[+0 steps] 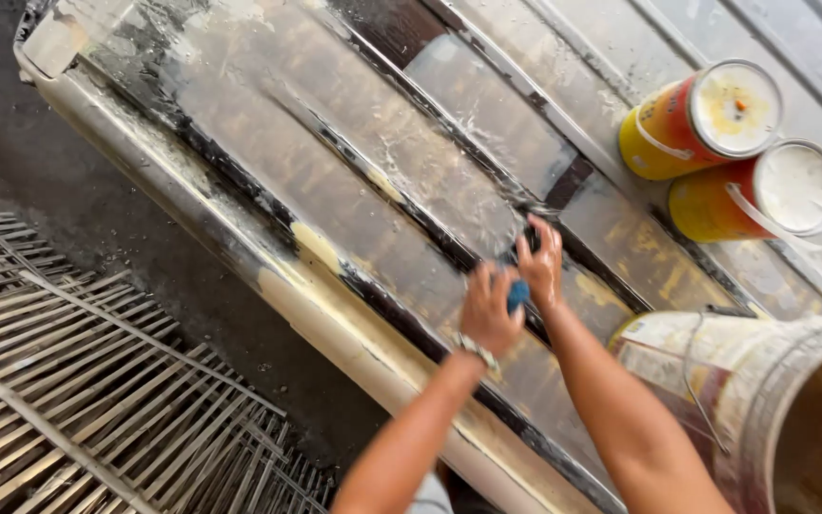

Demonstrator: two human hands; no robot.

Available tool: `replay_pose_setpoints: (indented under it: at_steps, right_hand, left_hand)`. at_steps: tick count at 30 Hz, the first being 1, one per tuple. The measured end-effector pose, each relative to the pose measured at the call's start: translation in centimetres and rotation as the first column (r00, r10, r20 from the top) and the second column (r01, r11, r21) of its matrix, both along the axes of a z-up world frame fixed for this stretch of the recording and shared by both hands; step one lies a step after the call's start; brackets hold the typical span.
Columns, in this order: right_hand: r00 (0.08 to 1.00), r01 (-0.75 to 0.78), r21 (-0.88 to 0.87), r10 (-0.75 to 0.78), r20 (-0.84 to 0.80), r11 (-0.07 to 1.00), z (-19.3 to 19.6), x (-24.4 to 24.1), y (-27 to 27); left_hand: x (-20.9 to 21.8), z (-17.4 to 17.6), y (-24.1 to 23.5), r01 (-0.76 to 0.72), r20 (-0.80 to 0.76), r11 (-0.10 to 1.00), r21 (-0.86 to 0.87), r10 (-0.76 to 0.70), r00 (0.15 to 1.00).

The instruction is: Sanding a car panel with water and a sanding sponge to prepare for painting.

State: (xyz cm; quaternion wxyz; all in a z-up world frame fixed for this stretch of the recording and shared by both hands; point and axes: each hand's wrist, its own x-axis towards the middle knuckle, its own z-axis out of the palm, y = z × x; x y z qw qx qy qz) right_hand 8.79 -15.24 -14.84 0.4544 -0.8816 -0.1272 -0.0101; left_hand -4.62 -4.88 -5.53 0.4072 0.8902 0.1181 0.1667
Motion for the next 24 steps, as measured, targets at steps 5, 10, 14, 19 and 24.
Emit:
replay_pose_setpoints:
  at_steps: [5, 10, 14, 19, 24]
  right_hand:
    - [0.963, -0.013, -0.249, 0.079, 0.256, 0.968, -3.0, -5.3, -2.5]
    - [0.977, -0.017, -0.231, 0.066, 0.203, 0.973, -0.8, -6.2, -2.6]
    - [0.967, -0.067, -0.391, 0.156, 0.2, 0.918, 1.4, -7.9, 0.5]
    - [0.946, -0.189, -0.413, 0.278, 0.167, 0.891, 3.1, -8.6, 4.5]
    - [0.975, -0.144, -0.179, 0.17, 0.141, 0.973, 1.1, -7.4, 3.6]
  left_hand:
    - [-7.0, -10.4, -8.7, 0.075, -0.073, 0.992, 0.103, -0.067, 0.995]
    - [-5.9, -10.9, -5.9, 0.082, -0.164, 0.972, 0.222, -0.046, 0.985]
    - [-2.7, -11.7, 2.6, 0.042, -0.221, 0.881, 0.471, 0.072, 0.973]
    - [6.0, -12.4, 24.7, -0.124, -0.249, 0.854, 0.505, 0.282, 0.926]
    - [8.9, -11.1, 29.2, -0.351, -0.058, 0.884, 0.31, 0.387, 0.92]
